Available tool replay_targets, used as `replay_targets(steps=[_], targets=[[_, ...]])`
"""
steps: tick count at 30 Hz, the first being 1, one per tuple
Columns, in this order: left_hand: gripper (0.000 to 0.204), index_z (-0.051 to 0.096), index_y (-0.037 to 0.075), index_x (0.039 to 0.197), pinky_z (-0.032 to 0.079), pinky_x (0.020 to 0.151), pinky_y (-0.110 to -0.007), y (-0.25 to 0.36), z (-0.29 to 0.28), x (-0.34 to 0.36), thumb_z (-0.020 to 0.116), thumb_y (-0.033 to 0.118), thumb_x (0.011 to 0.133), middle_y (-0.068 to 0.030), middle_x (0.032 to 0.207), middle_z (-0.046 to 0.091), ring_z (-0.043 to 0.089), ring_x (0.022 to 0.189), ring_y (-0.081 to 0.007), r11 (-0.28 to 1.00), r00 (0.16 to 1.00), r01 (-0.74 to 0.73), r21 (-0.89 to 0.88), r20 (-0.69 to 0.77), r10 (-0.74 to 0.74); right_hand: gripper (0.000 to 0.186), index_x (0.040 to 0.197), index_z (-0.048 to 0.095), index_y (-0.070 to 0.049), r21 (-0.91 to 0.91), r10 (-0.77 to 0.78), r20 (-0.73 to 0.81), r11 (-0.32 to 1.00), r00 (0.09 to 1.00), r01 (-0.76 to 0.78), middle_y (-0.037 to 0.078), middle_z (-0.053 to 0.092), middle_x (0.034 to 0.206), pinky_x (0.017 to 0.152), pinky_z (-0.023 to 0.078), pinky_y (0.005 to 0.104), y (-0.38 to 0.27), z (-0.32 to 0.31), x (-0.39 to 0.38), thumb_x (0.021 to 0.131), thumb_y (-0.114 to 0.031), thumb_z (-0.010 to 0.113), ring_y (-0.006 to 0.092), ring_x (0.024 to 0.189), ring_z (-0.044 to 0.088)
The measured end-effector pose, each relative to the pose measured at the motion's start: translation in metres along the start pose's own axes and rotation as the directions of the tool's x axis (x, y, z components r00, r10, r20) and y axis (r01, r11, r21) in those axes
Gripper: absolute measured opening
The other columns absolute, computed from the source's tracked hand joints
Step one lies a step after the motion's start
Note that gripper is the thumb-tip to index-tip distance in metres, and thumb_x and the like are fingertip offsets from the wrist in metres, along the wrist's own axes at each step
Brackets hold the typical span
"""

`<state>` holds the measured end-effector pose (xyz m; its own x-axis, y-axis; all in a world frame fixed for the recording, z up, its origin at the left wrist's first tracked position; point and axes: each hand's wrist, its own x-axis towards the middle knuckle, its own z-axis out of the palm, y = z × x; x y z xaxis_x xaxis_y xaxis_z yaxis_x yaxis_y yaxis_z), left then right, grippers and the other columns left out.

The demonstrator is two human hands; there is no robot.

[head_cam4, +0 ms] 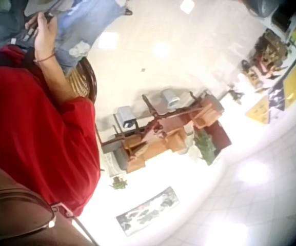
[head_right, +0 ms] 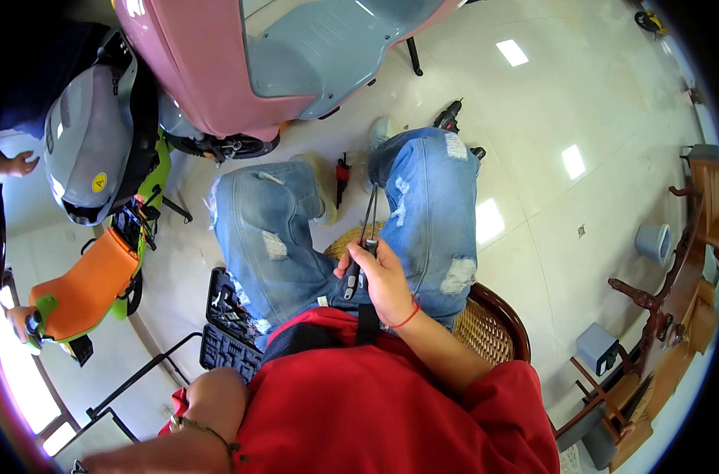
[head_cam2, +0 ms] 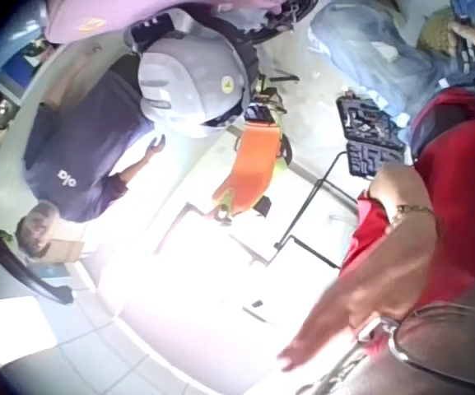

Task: The person selects an allen key from a set, unscrews fasteners from the scooter body panels using allen keys and screwdrivers, and gathers the removed screws by hand.

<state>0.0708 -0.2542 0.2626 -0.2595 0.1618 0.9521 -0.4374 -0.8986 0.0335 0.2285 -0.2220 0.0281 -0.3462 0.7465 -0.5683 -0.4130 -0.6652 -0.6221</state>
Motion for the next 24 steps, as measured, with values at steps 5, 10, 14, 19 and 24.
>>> replay_targets(steps=[5,10,14,19,24], targets=[[0.036,0.052,-0.004,0.118,0.041,0.098,-0.041,0.000,-0.044,-0.067,0.050,0.021,0.092,-0.0191,0.122,0.055,0.054,0.108,-0.0300,0.342,0.629,0.774,0.533,-0.583,-0.515,0.027,0.119,0.044,0.000,0.163,0.046,0.128,0.984,0.991,-0.067,0.012,0.061,0.098,0.080,0.051,0.0314,-0.009,0.009,-0.009,0.094,-0.009,0.053,0.0204,0.087,0.063],[0.058,0.034,0.003,0.143,0.040,0.103,-0.043,-0.001,-0.068,-0.149,0.054,0.033,0.097,-0.0158,0.141,0.044,0.048,0.125,-0.0274,-0.325,-0.327,0.943,-0.074,-0.396,-0.858,0.035,0.129,0.039,0.001,0.069,-0.132,0.281,0.991,0.951,0.117,0.013,0.060,0.112,0.090,0.049,0.0314,-0.018,0.028,-0.012,0.094,0.003,0.045,0.0184,0.100,0.062],[0.053,0.029,0.004,0.144,0.042,0.102,-0.040,0.000,-0.056,-0.156,0.048,0.025,0.100,-0.0133,0.140,0.044,0.047,0.126,-0.0235,-0.301,-0.442,0.865,-0.402,-0.324,-0.836,0.035,0.129,0.042,0.000,-0.032,-0.193,0.303,0.977,0.933,0.212,0.013,0.061,0.119,0.095,0.046,0.0319,-0.026,0.038,-0.014,0.095,0.000,0.045,0.0192,0.110,0.059],[0.047,0.029,0.002,0.143,0.042,0.103,-0.040,-0.005,-0.055,-0.161,0.043,0.017,0.101,-0.0117,0.136,0.046,0.048,0.125,-0.0236,-0.341,-0.474,0.865,-0.367,-0.378,-0.795,0.045,0.133,0.043,0.003,-0.487,-0.360,0.382,0.705,0.851,0.516,0.023,0.056,0.124,0.100,0.042,0.0395,-0.024,0.038,-0.019,0.088,-0.002,0.050,0.0380,0.114,0.054],[0.041,0.036,0.001,0.140,0.044,0.099,-0.036,-0.002,-0.054,-0.158,0.044,0.014,0.101,-0.0096,0.132,0.049,0.052,0.117,-0.0192,-0.362,-0.488,0.859,-0.363,-0.359,-0.796,0.049,0.135,0.042,0.003,-0.523,-0.437,0.446,0.581,0.781,0.623,0.025,0.055,0.120,0.099,0.040,0.0413,-0.020,0.031,-0.018,0.087,0.000,0.051,0.0391,0.113,0.052]])
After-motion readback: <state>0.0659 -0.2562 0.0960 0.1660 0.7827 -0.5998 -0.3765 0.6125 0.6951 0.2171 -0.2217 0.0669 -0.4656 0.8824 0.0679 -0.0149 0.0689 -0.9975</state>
